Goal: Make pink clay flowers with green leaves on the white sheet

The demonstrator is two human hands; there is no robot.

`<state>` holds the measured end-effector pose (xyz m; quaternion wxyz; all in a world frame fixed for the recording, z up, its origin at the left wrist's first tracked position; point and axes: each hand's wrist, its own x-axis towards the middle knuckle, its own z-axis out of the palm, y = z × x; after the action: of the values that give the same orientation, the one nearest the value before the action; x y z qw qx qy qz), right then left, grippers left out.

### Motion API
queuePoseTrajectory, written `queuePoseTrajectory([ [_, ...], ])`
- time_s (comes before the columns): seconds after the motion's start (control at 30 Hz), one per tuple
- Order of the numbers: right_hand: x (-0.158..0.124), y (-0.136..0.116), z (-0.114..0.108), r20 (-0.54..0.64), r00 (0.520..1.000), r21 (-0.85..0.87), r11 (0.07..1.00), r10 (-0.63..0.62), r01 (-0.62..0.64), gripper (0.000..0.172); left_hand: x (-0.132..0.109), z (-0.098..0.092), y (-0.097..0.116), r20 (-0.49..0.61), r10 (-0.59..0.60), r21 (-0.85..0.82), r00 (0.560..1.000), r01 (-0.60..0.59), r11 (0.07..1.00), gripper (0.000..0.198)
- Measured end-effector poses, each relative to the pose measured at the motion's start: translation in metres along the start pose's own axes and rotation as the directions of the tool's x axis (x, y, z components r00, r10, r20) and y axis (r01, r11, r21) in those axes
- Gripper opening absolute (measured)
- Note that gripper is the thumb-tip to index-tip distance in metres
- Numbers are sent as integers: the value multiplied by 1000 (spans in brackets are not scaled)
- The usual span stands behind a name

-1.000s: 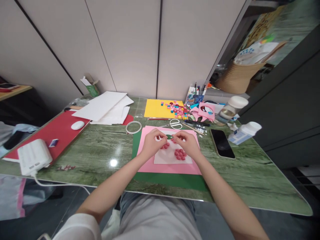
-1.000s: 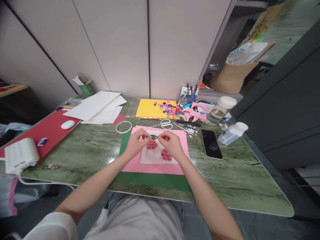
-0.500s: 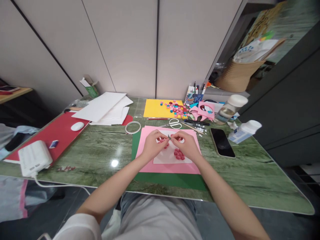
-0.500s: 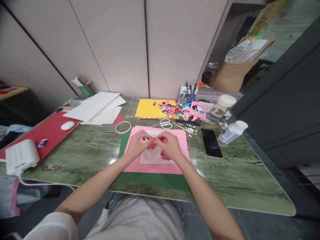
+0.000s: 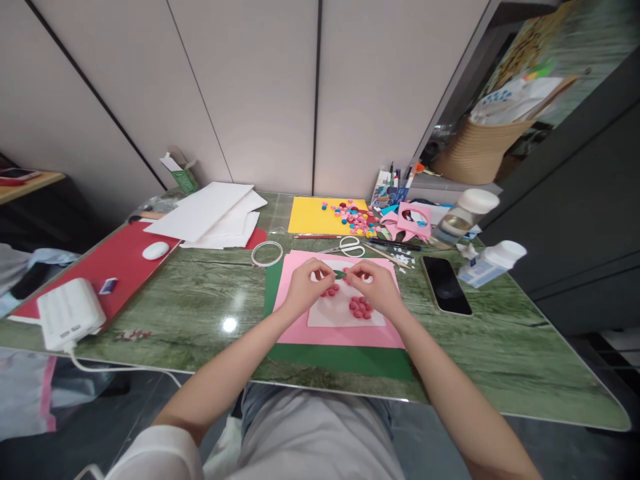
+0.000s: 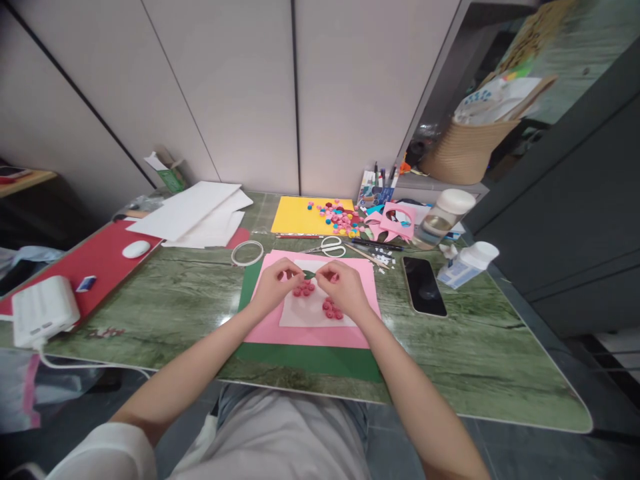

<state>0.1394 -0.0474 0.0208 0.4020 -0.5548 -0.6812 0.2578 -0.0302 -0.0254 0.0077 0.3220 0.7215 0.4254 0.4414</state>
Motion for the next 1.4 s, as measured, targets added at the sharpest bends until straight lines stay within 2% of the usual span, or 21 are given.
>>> queuePoseTrajectory([
  [0.1,6,7,-14,-48,999,16,1000,2,-1,12,5,-4,-2,1,-47,-27,999,47,998,6],
  [0.2,14,28,-46,-241,969,74,997,50,-33,14,25,3,-3,50,-22,-44,998,24,999,7],
  [0.27,20,50,-75,-425,900,112,992,93,-49,15,50,19,-4,176,75,-10,982,-74,997,8],
  [0.3,22,62,-89,-517,848,133,989,119,-58,15,65,31,-4,256,121,-3,959,-124,992,9],
  [0.37,25,85,-113,-638,745,188,978,195,-95,17,95,62,-6,440,166,31,882,-200,979,11],
  [0.43,26,102,-128,-711,648,243,960,273,-138,17,122,97,-8,550,133,175,824,-269,947,14],
  [0.47,27,108,-132,-721,623,265,952,303,-156,17,133,114,-8,569,132,195,812,-289,937,14],
  [0.53,27,113,-133,-711,618,285,941,334,-181,16,147,143,-9,582,135,221,802,-316,923,15],
  [0.6,28,112,-131,-695,641,271,944,327,-188,16,152,163,-10,579,139,251,803,-338,907,16],
  [0.67,27,110,-128,-688,663,232,955,295,-185,16,153,174,-10,567,150,278,810,-359,891,14],
  [0.73,27,107,-126,-680,682,200,963,270,-182,16,151,177,-10,544,166,299,823,-375,878,12],
  [0.83,26,102,-126,-662,696,206,961,277,-186,14,148,167,-10,482,192,318,855,-375,871,9],
  [0.9,26,97,-124,-626,719,236,952,302,-194,13,143,150,-10,421,219,315,881,-368,875,9],
  [0.97,26,90,-118,-566,759,287,940,323,-186,13,133,125,-8,282,297,257,912,-370,893,4],
  [1.1,25,68,-90,-376,874,415,899,307,-138,10,98,59,-4,89,415,175,906,-424,888,11],
  [1.17,22,53,-71,-248,929,452,881,274,-139,9,77,26,-3,42,467,214,884,-464,860,13],
  [1.23,18,36,-53,-142,959,447,881,245,-158,8,58,-1,-3,33,548,295,836,-532,793,12],
  [1.3,13,20,-36,-52,971,423,886,233,-190,8,40,-23,-5,49,628,414,776,-589,695,10],
  [1.4,7,2,-18,50,971,417,878,236,-235,10,17,-42,-7,118,706,565,698,-632,530,7],
])
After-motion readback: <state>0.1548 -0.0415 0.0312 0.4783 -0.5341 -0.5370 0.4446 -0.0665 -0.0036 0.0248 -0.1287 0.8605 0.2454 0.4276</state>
